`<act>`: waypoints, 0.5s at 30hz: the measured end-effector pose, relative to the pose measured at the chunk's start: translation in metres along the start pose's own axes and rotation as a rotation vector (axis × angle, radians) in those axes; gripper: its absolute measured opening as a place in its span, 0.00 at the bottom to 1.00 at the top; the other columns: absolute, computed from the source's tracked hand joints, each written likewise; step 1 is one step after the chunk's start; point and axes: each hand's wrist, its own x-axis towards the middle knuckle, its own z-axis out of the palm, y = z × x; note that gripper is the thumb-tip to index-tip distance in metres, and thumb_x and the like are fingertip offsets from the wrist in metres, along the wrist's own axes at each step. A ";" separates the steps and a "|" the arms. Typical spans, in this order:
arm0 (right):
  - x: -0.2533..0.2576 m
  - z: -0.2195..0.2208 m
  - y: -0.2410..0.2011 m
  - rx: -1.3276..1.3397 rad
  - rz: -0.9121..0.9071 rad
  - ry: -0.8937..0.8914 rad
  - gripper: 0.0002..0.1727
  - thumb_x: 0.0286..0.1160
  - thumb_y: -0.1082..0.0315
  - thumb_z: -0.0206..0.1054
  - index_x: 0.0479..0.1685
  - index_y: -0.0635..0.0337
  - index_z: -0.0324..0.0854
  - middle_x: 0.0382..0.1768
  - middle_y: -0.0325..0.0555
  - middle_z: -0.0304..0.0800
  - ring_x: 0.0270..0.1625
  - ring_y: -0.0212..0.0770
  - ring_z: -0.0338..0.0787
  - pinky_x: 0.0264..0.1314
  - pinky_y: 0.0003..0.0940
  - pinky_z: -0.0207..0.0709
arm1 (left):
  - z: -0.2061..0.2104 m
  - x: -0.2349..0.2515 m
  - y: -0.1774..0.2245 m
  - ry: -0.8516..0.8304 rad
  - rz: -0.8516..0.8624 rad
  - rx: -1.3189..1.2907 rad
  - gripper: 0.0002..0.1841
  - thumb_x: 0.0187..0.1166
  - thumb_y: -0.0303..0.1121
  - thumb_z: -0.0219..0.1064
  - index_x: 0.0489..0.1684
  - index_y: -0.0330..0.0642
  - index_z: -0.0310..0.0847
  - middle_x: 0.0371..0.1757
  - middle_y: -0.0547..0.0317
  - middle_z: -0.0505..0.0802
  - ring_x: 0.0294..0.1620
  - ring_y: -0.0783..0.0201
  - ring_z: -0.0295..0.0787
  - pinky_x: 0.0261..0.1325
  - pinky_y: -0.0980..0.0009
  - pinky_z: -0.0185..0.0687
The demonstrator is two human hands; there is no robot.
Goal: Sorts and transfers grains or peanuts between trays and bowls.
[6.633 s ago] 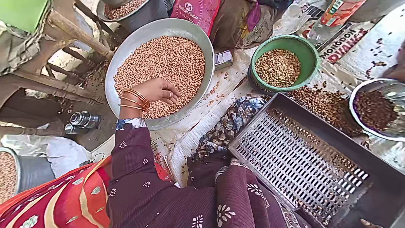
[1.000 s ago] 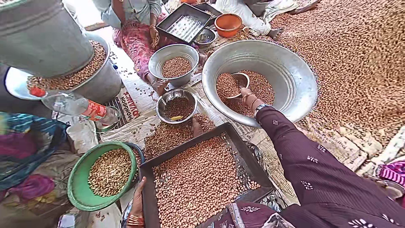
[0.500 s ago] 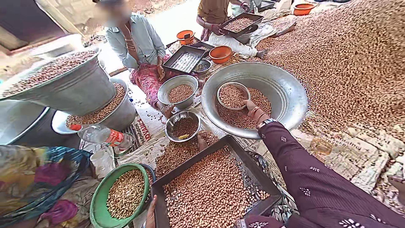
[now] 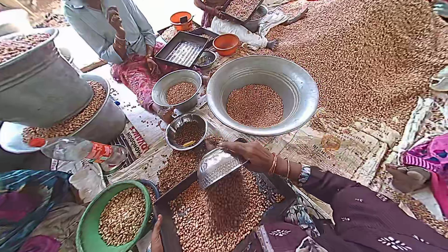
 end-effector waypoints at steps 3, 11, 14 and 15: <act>0.021 -0.014 0.036 -0.113 0.091 0.211 0.39 0.65 0.77 0.65 0.86 0.62 0.67 0.74 0.53 0.84 0.61 0.49 0.93 0.55 0.49 0.90 | -0.022 0.014 -0.011 -0.020 -0.041 0.008 0.18 0.95 0.38 0.38 0.56 0.54 0.79 0.41 0.78 0.96 0.42 0.83 0.94 0.45 0.79 0.92; 0.082 -0.056 0.256 -0.337 1.157 0.308 0.44 0.79 0.66 0.67 0.96 0.58 0.50 0.82 0.72 0.69 0.69 0.71 0.85 0.68 0.65 0.78 | -0.021 0.019 -0.012 -0.030 -0.027 0.026 0.18 0.95 0.37 0.38 0.57 0.53 0.78 0.41 0.77 0.96 0.43 0.83 0.93 0.46 0.80 0.92; 0.079 -0.025 0.278 -0.321 1.199 0.156 0.50 0.75 0.70 0.69 0.98 0.52 0.43 0.79 0.75 0.71 0.70 0.76 0.83 0.67 0.70 0.77 | -0.021 0.020 -0.013 -0.005 -0.022 0.034 0.18 0.95 0.37 0.39 0.55 0.54 0.79 0.40 0.77 0.96 0.41 0.83 0.94 0.44 0.80 0.92; 0.083 -0.017 0.274 -0.294 1.191 0.094 0.53 0.73 0.72 0.70 0.99 0.50 0.40 0.76 0.77 0.74 0.70 0.77 0.82 0.67 0.71 0.76 | -0.019 0.020 -0.011 0.009 -0.024 0.042 0.18 0.95 0.37 0.39 0.55 0.54 0.79 0.39 0.77 0.96 0.40 0.82 0.94 0.42 0.80 0.92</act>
